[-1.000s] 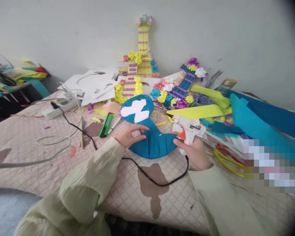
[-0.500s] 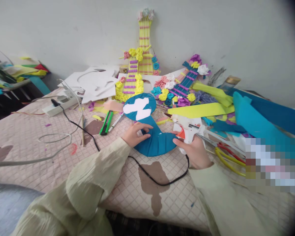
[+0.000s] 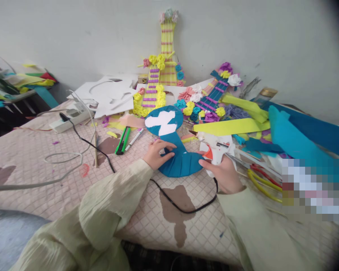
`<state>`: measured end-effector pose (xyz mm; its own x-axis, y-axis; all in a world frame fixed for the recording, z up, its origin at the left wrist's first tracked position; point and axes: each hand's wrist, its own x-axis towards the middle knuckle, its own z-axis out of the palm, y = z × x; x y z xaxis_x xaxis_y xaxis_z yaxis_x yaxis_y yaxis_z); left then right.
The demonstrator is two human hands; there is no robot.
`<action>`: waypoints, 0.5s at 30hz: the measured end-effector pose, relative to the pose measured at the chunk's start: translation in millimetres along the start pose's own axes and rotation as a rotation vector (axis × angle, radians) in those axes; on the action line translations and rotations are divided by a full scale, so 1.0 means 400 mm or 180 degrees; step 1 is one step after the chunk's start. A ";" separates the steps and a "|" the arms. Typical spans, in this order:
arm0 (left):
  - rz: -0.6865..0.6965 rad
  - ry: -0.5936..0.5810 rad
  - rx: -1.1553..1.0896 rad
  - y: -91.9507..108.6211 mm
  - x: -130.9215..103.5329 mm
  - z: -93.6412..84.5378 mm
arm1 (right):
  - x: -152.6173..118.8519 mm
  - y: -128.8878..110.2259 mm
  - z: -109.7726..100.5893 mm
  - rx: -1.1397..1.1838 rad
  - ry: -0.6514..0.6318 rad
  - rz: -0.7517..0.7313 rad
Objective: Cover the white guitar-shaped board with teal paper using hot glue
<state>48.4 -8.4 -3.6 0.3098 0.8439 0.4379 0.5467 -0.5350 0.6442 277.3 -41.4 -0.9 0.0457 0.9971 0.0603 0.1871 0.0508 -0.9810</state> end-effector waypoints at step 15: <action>-0.0237 0.0330 -0.0446 -0.018 0.005 -0.002 | -0.006 -0.022 -0.001 0.0026 -0.0021 0.0236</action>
<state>44.4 -2.8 -6.8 0.1868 0.8766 0.4435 0.4490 -0.4777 0.7551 275.9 -44.3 7.5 0.0527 0.9985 -0.0137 0.1754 -0.0228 -0.9842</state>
